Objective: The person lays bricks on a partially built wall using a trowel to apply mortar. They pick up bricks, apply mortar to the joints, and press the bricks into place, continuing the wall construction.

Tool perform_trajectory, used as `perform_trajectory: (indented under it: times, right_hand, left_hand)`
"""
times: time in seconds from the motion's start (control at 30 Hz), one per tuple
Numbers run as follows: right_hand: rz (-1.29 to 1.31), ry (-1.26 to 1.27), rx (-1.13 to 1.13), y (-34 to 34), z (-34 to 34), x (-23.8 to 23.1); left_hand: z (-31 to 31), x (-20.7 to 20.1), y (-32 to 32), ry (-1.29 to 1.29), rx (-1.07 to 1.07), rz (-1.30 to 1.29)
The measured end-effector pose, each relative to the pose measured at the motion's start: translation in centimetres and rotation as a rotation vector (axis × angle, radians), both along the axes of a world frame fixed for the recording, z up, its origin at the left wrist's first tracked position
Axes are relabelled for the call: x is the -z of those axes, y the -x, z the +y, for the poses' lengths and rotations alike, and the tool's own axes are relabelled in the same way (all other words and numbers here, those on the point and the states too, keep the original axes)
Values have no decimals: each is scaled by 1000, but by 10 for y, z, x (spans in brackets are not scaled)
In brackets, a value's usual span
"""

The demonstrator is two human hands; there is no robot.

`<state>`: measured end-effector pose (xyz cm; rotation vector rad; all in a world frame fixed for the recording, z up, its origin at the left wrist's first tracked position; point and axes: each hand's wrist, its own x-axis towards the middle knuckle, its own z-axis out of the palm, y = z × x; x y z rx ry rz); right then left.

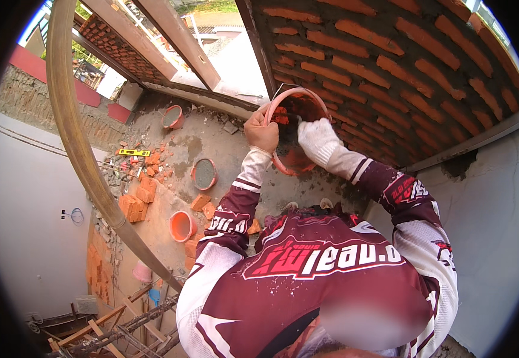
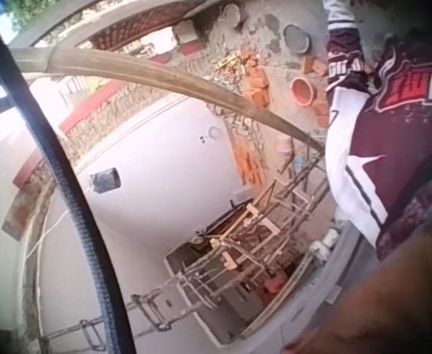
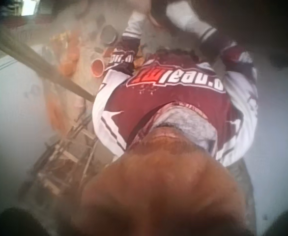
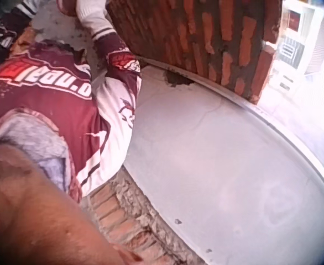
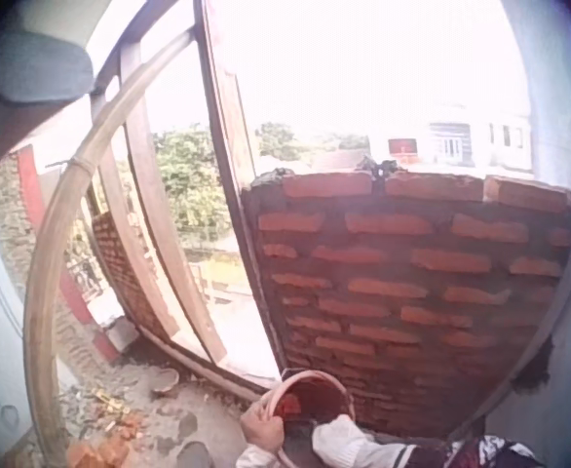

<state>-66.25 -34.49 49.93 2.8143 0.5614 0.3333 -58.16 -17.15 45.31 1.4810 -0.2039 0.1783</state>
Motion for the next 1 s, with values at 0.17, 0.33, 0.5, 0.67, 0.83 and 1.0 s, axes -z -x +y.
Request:
perform_trajectory:
  times: [0.17,0.33,0.5,0.67,0.83,1.0]
  right_hand:
    - [8,-117,113,-5,4,-1]
    - [297,-350,390,-23,-10,15]
    - [831,-709,162,9,-18,44]
    - [788,-1142,97,31,-1,28]
    - [279,-358,172,27,-8,2]
    - [42,-325,325,0,-25,11]
  left_hand:
    - [-7,-7,2,-98,-104,-172]
    - [-13,-17,20,-376,-139,-236]
    - [9,-20,35,-228,-6,-305]
    - [44,-15,26,-51,3,-76]
    - [36,-10,25,-42,-129,-122]
    - [4,-11,33,-188,-139,-318]
